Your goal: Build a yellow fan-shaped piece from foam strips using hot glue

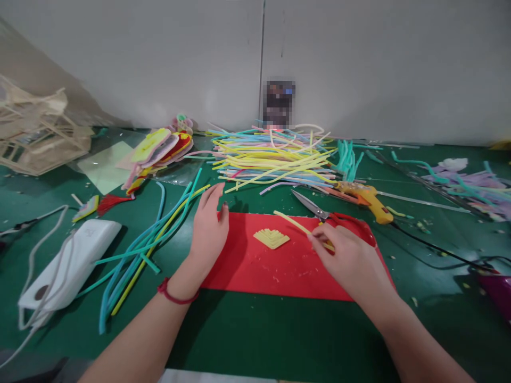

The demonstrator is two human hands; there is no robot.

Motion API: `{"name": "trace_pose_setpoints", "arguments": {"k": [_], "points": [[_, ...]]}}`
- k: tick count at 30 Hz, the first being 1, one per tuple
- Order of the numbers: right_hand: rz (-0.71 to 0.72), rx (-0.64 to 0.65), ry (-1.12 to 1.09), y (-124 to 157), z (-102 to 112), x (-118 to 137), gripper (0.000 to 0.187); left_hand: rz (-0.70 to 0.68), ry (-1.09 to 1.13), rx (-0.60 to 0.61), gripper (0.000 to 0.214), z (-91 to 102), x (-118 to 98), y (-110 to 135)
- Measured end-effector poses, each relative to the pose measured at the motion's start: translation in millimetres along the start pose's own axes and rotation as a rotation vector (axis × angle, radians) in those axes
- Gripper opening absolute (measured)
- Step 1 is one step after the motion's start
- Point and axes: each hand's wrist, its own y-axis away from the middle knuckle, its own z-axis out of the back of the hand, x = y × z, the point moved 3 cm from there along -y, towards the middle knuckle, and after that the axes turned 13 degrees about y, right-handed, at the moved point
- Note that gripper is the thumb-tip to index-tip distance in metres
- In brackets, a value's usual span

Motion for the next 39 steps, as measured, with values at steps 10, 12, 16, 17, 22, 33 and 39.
{"name": "trace_pose_setpoints", "arguments": {"k": [10, 12, 16, 17, 22, 33, 39], "points": [[0.042, -0.014, -0.164, 0.3, 11.8, 9.9, 0.022, -0.013, -0.023, 0.256, 0.037, -26.4, 0.4, 16.9], [0.021, 0.104, -0.144, 3.6, 3.8, 11.2, 0.023, 0.015, -0.023, 0.323, 0.036, -28.4, 2.5, 16.3], [-0.034, 0.128, 0.001, 6.8, -13.2, 7.1, 0.024, 0.018, -0.043, 0.379, 0.035, -29.2, 3.8, 13.2], [-0.05, 0.113, 0.031, 6.4, -15.6, 3.9, 0.024, 0.012, -0.037, 0.38, 0.035, -29.2, 4.0, 12.7], [-0.133, 0.039, 0.159, -1.4, -18.1, -19.3, 0.027, -0.007, 0.004, 0.37, 0.038, -29.6, 6.3, 12.6], [-0.04, -0.044, -0.091, 2.6, -39.5, -9.5, 0.03, -0.056, 0.042, 0.366, 0.039, -30.0, 6.8, 13.0], [-0.063, 0.008, -0.2, 20.8, -39.1, -13.5, 0.029, -0.103, 0.034, 0.357, 0.036, -26.5, 1.4, 27.4]]}}
